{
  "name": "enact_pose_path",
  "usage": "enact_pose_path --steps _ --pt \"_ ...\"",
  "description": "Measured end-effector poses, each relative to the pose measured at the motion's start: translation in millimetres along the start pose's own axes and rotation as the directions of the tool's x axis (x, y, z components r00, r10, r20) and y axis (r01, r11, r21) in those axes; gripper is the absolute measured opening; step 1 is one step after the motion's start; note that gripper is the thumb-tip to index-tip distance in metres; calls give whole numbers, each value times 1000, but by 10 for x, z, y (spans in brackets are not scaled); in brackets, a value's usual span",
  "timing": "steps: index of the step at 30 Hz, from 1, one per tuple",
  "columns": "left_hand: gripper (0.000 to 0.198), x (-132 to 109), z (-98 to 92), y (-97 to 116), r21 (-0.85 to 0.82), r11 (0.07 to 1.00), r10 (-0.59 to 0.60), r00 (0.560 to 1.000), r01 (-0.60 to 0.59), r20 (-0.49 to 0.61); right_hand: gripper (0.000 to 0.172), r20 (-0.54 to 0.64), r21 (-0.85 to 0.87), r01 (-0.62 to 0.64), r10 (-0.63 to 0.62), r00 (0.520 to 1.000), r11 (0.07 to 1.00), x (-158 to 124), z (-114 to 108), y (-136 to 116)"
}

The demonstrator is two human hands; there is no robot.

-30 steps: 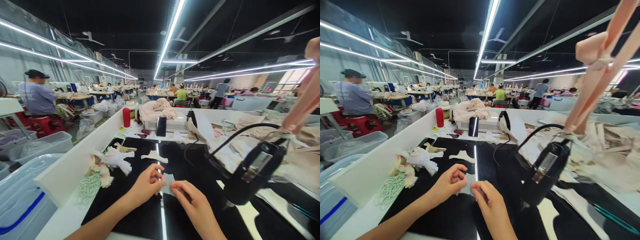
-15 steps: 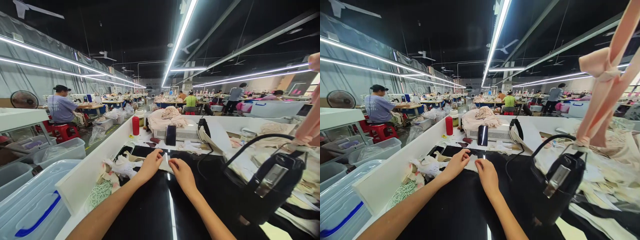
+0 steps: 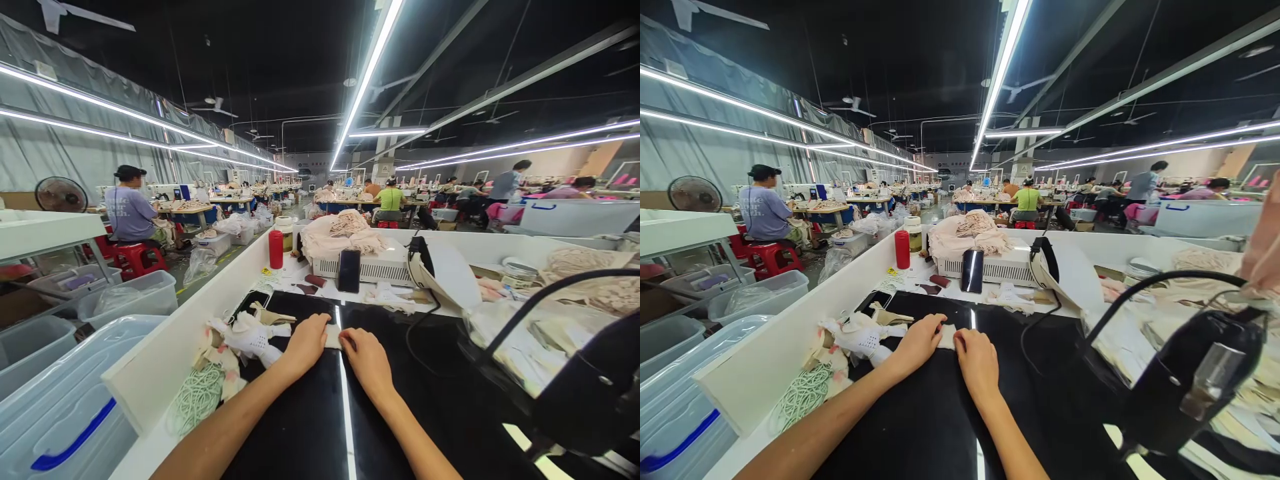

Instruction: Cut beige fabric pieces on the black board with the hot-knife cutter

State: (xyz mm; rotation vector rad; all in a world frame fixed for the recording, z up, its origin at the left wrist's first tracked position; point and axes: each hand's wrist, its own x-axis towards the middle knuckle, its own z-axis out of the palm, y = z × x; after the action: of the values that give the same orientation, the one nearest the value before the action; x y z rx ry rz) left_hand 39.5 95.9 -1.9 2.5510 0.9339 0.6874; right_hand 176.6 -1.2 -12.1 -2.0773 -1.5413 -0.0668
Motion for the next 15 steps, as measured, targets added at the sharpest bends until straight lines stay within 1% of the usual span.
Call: enact_pose_path --steps 4,9,12,15 --pt "31 -11 14 -11 32 999 -17 1000 17 -5 14 -23 -12 11 -11 1000 1000 -8 39 7" --pt "30 -36 19 4 94 995 -23 999 26 -34 21 -76 2 28 -28 997 1000 -25 80 32" --pt "30 -54 14 27 119 992 -21 998 27 -51 20 -124 29 35 -31 992 999 -38 78 39" --pt "30 -65 -15 56 136 991 -8 998 17 -65 21 -194 73 42 -28 981 996 -51 27 16"
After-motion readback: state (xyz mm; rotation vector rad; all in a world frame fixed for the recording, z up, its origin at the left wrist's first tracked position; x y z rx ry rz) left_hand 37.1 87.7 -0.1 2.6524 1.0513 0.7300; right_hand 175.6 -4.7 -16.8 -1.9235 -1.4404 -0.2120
